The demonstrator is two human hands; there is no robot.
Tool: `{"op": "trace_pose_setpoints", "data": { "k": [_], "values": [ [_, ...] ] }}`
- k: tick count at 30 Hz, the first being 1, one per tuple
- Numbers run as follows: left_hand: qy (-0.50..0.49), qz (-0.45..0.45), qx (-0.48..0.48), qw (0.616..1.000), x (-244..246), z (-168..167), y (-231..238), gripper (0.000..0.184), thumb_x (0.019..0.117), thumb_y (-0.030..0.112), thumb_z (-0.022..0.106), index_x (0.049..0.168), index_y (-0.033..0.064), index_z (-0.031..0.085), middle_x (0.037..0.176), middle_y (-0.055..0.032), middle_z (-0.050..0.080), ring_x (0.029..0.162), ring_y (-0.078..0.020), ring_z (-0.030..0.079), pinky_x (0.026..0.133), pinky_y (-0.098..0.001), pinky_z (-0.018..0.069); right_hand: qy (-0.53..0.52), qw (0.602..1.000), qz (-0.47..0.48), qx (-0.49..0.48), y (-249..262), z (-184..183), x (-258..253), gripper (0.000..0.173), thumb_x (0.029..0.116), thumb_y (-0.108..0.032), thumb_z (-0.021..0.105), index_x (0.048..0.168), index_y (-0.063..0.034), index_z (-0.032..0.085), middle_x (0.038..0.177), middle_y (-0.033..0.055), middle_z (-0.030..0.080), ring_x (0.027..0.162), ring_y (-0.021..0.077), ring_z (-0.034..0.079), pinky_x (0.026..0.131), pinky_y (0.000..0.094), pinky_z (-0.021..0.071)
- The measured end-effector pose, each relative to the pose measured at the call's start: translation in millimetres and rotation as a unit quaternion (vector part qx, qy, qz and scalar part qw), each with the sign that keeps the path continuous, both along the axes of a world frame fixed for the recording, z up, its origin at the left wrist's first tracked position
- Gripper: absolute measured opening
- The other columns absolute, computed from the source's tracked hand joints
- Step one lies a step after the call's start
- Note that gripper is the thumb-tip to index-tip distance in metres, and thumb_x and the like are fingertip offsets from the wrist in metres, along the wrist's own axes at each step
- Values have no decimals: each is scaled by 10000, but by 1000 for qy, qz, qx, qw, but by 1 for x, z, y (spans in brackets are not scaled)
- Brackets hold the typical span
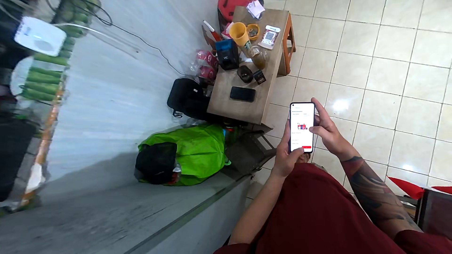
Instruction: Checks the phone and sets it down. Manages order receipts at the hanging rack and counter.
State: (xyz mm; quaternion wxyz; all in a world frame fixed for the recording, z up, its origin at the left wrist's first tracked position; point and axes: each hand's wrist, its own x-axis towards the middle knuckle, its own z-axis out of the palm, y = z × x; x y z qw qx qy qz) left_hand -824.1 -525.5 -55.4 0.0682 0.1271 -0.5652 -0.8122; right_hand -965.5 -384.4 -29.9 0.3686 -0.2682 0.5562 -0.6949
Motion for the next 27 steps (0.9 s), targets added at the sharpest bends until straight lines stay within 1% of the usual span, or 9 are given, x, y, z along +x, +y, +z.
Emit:
{"op": "trace_pose_setpoints", "data": {
  "k": [3, 7, 11, 16, 18, 22, 27],
  "values": [
    [6, -4, 1, 1000, -1, -1, 1, 913, 904, 10, 563, 1662, 295, 143, 1423, -146, 566, 880, -231, 700, 620, -351, 616, 2, 1000, -3, -4, 2, -1, 0, 824, 974, -58, 441, 1656, -304, 49, 1455, 114, 555, 1135, 262, 675, 901, 448, 608],
    [8, -8, 2, 1000, -4, -2, 4, 924, 897, -4, 560, 1665, 285, 134, 1440, -145, 553, 871, -219, 697, 613, -339, 611, 0, 1000, -7, -9, 5, -2, -2, 830, 969, -58, 447, 1656, -298, 47, 1462, 117, 547, 1146, 262, 670, 910, 449, 604],
    [13, -10, 1, 1000, -7, -2, 7, 919, 894, 0, 563, 1664, 278, 144, 1447, -147, 547, 886, -228, 699, 617, -353, 615, 17, 1000, -13, 2, 10, 0, -4, 841, 960, -51, 442, 1657, -297, 41, 1442, 111, 565, 1138, 250, 672, 910, 435, 603],
    [23, -19, 3, 1000, -10, -3, 11, 922, 896, -3, 565, 1665, 271, 137, 1442, -149, 549, 865, -218, 695, 617, -349, 612, 17, 1000, -20, 2, 15, -1, -6, 842, 959, -40, 435, 1657, -301, 44, 1454, 115, 554, 1140, 254, 672, 913, 444, 602],
    [18, -23, -3, 1000, -11, -2, 13, 928, 900, 1, 577, 1665, 278, 129, 1425, -146, 563, 861, -220, 699, 628, -355, 617, 11, 1000, -21, 1, 17, -1, -6, 847, 958, -33, 436, 1656, -308, 42, 1460, 113, 549, 1137, 255, 671, 909, 444, 602],
    [9, -27, -13, 1000, -12, 1, 16, 935, 907, -3, 585, 1664, 296, 124, 1355, -145, 602, 814, -214, 690, 628, -356, 616, 1, 1000, -29, 3, 20, -2, -6, 848, 963, -30, 440, 1655, -325, 49, 1472, 101, 543, 1143, 256, 670, 905, 446, 603],
    [5, -39, -33, 999, -16, 4, 19, 948, 901, -5, 599, 1665, 289, 122, 1370, -147, 599, 838, -231, 700, 631, -360, 622, -1, 999, -47, 9, 27, 1, -4, 843, 972, -34, 442, 1654, -336, 50, 1441, 94, 567, 1120, 243, 677, 898, 436, 605]
  ]
}}
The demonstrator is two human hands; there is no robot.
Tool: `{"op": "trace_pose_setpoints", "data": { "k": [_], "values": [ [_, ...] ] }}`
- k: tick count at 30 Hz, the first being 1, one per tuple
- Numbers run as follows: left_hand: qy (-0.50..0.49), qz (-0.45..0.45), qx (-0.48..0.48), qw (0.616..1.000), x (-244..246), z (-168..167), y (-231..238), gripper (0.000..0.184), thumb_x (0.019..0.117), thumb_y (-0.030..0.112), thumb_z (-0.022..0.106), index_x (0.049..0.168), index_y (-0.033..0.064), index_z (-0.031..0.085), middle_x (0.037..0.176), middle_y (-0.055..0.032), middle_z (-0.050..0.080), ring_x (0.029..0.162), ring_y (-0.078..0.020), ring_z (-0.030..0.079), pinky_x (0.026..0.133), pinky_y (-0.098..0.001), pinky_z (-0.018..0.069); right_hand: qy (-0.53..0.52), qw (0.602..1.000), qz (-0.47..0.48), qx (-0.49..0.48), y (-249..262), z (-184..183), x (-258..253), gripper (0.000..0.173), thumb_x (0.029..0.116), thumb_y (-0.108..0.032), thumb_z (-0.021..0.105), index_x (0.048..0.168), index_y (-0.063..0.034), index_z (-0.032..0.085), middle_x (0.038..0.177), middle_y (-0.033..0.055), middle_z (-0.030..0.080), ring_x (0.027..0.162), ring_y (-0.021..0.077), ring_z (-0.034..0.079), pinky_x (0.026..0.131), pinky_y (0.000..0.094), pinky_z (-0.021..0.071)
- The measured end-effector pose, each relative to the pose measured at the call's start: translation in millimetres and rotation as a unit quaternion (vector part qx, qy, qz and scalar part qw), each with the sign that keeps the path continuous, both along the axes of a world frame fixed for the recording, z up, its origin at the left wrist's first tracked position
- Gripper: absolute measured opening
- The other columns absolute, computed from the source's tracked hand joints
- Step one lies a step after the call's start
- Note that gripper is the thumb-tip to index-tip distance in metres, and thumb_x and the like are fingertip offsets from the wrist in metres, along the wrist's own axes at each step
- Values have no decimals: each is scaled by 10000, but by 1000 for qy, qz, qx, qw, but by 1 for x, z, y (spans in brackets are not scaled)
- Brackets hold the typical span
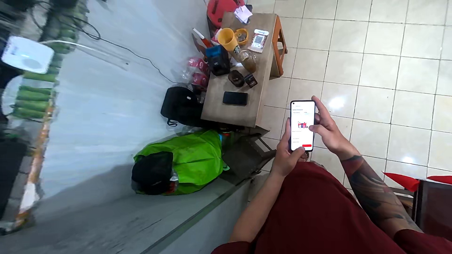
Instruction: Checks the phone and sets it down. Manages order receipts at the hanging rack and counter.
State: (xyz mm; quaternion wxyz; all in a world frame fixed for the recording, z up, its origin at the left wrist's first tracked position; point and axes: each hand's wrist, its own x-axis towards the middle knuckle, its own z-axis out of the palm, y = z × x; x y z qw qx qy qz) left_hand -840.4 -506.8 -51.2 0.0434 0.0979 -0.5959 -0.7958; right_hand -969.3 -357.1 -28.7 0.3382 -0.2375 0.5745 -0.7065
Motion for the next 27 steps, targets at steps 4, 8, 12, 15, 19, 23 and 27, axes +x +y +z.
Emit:
{"op": "trace_pose_setpoints", "data": {
  "k": [4, 8, 12, 15, 19, 23, 27],
  "values": [
    [-1, -10, -18, 1000, -5, 0, 3, 964, 889, 13, 627, 1667, 265, 117, 1382, -145, 595, 867, -238, 702, 631, -367, 624, 1, 1000, -16, 3, 7, 1, 1, 834, 982, -14, 435, 1654, -335, 62, 1447, 92, 568, 1117, 248, 683, 892, 436, 611],
    [-6, -17, -23, 1000, -10, -1, 3, 969, 879, 23, 638, 1667, 266, 127, 1389, -144, 589, 864, -247, 701, 622, -380, 626, -6, 1000, -27, 4, 10, 3, 0, 828, 988, -10, 437, 1653, -339, 70, 1456, 89, 562, 1118, 251, 683, 885, 433, 614],
    [-28, -27, -16, 999, -17, 1, 1, 1000, 867, 17, 641, 1666, 302, 111, 1375, -137, 599, 826, -247, 703, 629, -388, 628, -8, 999, -39, 11, 9, 6, -3, 810, 997, -24, 438, 1653, -331, 75, 1452, 87, 563, 1109, 245, 686, 870, 427, 620],
    [-32, -36, -14, 999, -21, 0, -4, 1001, 864, 21, 625, 1666, 305, 97, 1364, -137, 604, 849, -251, 708, 654, -395, 633, -17, 999, -49, 19, 4, 7, -7, 794, 1008, -33, 437, 1652, -340, 87, 1427, 92, 582, 1085, 246, 695, 852, 426, 624],
    [-24, -37, -4, 999, -30, -2, -15, 1014, 861, -9, 623, 1667, 302, 91, 1365, -145, 600, 829, -246, 703, 634, -383, 629, -21, 998, -50, 23, -7, 6, -16, 783, 1012, -47, 437, 1650, -346, 96, 1422, 95, 585, 1085, 248, 695, 861, 423, 620],
    [-37, -28, -1, 999, -42, -3, -31, 1002, 885, -15, 637, 1666, 309, 100, 1303, -151, 634, 778, -246, 696, 606, -380, 623, -24, 998, -51, 17, -27, 4, -27, 782, 1016, -56, 448, 1651, -342, 93, 1410, 98, 588, 1089, 244, 688, 872, 427, 614],
    [-54, -16, -3, 998, -58, -6, -56, 990, 899, -37, 639, 1664, 317, 120, 1321, -149, 634, 801, -266, 716, 631, -408, 644, -20, 999, -47, 18, -54, 0, -45, 777, 1015, -81, 461, 1651, -323, 87, 1398, 108, 592, 1085, 245, 690, 870, 431, 615]
  ]
}}
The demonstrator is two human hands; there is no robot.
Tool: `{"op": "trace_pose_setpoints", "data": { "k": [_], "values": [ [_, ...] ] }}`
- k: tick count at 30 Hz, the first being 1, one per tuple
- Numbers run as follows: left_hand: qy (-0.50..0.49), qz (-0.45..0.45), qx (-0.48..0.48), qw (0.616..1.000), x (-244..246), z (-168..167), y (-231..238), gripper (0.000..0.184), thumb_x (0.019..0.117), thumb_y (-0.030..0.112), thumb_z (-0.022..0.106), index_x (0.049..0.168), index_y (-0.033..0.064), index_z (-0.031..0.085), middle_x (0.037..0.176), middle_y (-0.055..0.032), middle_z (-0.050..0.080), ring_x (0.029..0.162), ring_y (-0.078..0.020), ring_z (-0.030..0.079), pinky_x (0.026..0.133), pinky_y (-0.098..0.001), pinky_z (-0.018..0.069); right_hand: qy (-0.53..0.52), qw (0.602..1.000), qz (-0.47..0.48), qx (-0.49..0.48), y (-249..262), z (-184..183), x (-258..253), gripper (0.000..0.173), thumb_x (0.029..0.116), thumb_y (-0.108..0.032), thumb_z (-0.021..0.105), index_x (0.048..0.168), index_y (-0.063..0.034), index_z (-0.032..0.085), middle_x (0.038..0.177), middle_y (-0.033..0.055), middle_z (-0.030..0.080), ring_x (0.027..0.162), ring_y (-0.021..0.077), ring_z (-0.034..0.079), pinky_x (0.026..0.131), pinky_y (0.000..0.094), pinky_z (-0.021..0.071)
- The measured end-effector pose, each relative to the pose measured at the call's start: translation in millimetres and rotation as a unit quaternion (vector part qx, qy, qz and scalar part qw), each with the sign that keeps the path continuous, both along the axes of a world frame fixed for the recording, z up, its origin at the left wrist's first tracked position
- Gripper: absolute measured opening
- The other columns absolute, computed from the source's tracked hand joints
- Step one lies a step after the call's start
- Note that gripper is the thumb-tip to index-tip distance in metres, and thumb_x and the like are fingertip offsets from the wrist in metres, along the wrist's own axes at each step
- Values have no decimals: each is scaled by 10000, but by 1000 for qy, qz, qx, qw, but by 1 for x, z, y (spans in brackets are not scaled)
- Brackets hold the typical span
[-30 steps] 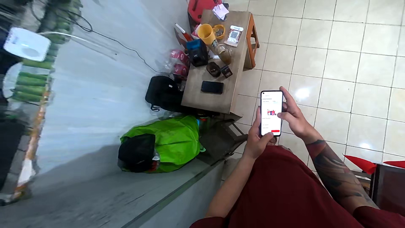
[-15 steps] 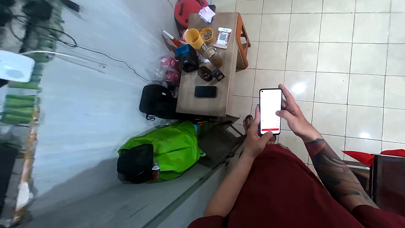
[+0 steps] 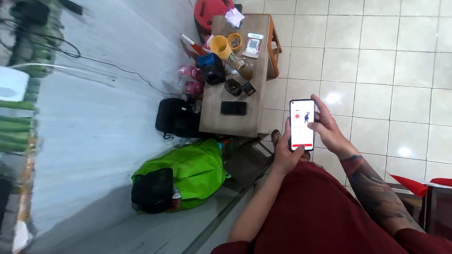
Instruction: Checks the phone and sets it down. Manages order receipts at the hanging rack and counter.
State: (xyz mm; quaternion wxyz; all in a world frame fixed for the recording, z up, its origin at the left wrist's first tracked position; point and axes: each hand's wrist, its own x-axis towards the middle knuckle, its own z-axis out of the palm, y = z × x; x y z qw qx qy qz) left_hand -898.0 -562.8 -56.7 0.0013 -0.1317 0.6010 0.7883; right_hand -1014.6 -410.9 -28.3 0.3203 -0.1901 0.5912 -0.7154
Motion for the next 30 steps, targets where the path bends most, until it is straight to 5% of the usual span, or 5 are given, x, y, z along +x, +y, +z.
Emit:
{"op": "trace_pose_setpoints", "data": {
  "k": [10, 14, 17, 20, 30],
  "values": [
    [54, -4, 87, 995, -47, -24, -110, 875, 896, 68, 485, 1666, 276, 125, 1527, -120, 472, 929, -211, 686, 637, -376, 614, 2, 998, 42, 37, -101, 2, -57, 717, 1072, -143, 433, 1656, -328, 59, 1427, 86, 594, 1159, 234, 674, 950, 423, 591],
    [54, 22, 115, 992, -62, -30, -158, 837, 905, 164, 442, 1664, 288, 111, 1527, -99, 483, 1013, -213, 689, 676, -393, 621, 38, 994, 51, 88, -142, 2, -77, 696, 1087, -228, 442, 1663, -319, 62, 1621, -12, 414, 1343, 187, 565, 1071, 412, 526],
    [69, 62, 125, 988, -67, -44, -196, 767, 948, 217, 404, 1662, 264, 129, 1542, -102, 466, 1032, -225, 692, 674, -403, 630, 92, 987, 41, 128, -167, -6, -91, 542, 1096, -319, 403, 1620, -235, 296, 1618, -16, 415, 1349, 199, 558, 1065, 444, 525],
    [66, 100, 123, 985, -65, -59, -235, 743, 980, 257, 390, 1663, 308, 102, 1566, -91, 439, 1102, -242, 674, 724, -438, 635, 124, 982, 32, 140, -189, -13, -102, 372, 1109, -294, 396, 1328, -96, 622, 1519, 45, 533, 1333, 224, 565, 1063, 471, 516],
    [-29, 313, 69, 947, -23, -139, -335, 621, 1048, 618, 260, 1633, 422, 183, 1580, -1, 457, 1296, -262, 584, 889, -537, 585, 211, 951, 117, 195, -262, -25, -122, 263, 1053, -278, 562, 1120, -109, 753, 1507, 25, 540, 1267, 161, 609, 1043, 395, 548]
  ]
}}
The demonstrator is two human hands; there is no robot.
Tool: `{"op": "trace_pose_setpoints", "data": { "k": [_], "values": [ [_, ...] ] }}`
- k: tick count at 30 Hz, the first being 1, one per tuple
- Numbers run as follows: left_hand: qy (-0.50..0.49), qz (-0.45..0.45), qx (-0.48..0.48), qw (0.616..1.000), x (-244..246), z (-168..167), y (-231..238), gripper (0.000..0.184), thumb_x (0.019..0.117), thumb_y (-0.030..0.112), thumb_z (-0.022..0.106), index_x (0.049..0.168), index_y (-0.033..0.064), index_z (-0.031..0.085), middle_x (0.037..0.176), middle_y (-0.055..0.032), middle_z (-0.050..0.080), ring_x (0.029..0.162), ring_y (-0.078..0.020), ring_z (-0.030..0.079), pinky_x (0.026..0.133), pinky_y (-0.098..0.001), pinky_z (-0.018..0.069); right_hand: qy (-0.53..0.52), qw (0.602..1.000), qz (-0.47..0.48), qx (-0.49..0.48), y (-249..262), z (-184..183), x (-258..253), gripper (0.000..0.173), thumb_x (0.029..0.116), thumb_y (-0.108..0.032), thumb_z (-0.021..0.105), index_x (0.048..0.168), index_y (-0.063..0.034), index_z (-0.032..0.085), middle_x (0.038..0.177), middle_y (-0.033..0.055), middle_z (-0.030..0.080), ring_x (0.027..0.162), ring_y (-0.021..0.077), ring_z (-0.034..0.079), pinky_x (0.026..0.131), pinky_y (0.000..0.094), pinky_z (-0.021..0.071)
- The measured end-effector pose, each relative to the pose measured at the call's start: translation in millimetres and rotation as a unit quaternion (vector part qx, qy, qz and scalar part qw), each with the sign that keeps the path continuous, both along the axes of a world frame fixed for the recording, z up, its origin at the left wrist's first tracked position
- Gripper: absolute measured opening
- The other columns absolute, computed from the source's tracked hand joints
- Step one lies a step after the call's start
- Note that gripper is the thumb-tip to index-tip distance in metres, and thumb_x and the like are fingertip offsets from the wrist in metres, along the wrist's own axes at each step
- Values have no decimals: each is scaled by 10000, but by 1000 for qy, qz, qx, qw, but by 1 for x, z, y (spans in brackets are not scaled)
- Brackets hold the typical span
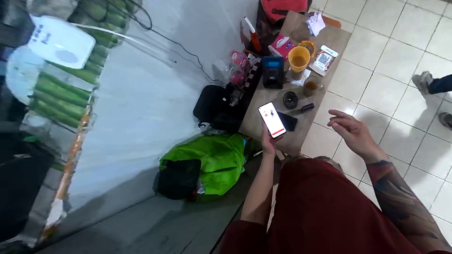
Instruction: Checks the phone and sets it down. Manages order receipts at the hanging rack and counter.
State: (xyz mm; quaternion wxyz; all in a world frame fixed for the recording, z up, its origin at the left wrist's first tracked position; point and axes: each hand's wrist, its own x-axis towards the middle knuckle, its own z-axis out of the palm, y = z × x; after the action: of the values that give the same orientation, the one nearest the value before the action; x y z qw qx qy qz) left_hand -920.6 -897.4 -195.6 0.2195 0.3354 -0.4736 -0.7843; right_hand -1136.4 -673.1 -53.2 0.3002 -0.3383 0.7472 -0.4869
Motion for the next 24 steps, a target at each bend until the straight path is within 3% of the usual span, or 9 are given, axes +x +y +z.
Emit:
{"op": "trace_pose_setpoints", "data": {
  "k": [5, 7, 9, 14, 17, 19, 21, 24],
  "values": [
    [-63, 51, 64, 995, 30, -46, -25, 707, 1005, 737, 154, 1638, 424, 149, 1646, 18, 360, 1375, -266, 521, 955, -578, 547, 16, 998, 59, 19, -29, -8, -1, 227, 1017, -259, 621, 1103, -116, 774, 1485, 38, 561, 1297, 168, 590, 1085, 402, 520],
    [-85, 72, 92, 990, 39, -60, -26, 703, 998, 755, 140, 1629, 448, 177, 1635, 27, 380, 1381, -268, 516, 984, -587, 529, 14, 996, 83, 19, -40, -12, -2, 210, 1007, -243, 645, 1098, -107, 776, 1472, 43, 570, 1289, 175, 596, 1083, 404, 523],
    [-116, 96, 98, 984, 45, -66, -22, 689, 1008, 744, 154, 1621, 440, 231, 1591, 3, 451, 1344, -281, 553, 979, -584, 537, 20, 994, 107, 21, -52, -16, -4, 197, 1001, -237, 656, 1088, -110, 779, 1460, 41, 581, 1268, 170, 609, 1070, 402, 532],
    [-173, 140, 143, 965, 50, -79, -3, 703, 974, 789, 265, 1595, 461, 287, 1580, -4, 459, 1353, -319, 530, 986, -633, 501, 43, 985, 165, 21, -86, -13, -12, 200, 1004, -232, 653, 1099, -113, 783, 1467, 52, 576, 1264, 170, 611, 1068, 401, 533],
    [-179, 155, 159, 958, 44, -76, 2, 715, 972, 781, 303, 1608, 457, 253, 1608, -3, 418, 1380, -321, 497, 990, -645, 485, 25, 984, 177, 6, -115, -16, -23, 209, 1004, -234, 659, 1114, -101, 777, 1468, 62, 578, 1302, 185, 590, 1086, 412, 521],
    [-183, 165, 166, 955, 41, -78, 4, 718, 974, 782, 289, 1612, 458, 237, 1601, -12, 430, 1368, -316, 514, 986, -625, 501, 5, 983, 182, 4, -140, -25, -35, 214, 997, -248, 670, 1110, -91, 761, 1447, 80, 590, 1254, 182, 622, 1030, 381, 557],
    [-194, 167, 169, 952, 38, -76, 4, 713, 972, 790, 263, 1609, 469, 239, 1584, -21, 455, 1332, -314, 546, 956, -600, 522, 5, 982, 190, 22, -165, -37, -49, 257, 1003, -285, 658, 1172, -112, 743, 1434, 74, 598, 1242, 181, 626, 1020, 374, 563],
    [-188, 170, 160, 954, 35, -85, 1, 696, 984, 774, 260, 1596, 445, 294, 1528, -34, 521, 1276, -310, 592, 936, -570, 550, 53, 976, 203, 60, -198, -53, -73, 349, 1007, -314, 622, 1306, -148, 689, 1432, 63, 595, 1338, 209, 542, 1100, 437, 480]
  ]
}}
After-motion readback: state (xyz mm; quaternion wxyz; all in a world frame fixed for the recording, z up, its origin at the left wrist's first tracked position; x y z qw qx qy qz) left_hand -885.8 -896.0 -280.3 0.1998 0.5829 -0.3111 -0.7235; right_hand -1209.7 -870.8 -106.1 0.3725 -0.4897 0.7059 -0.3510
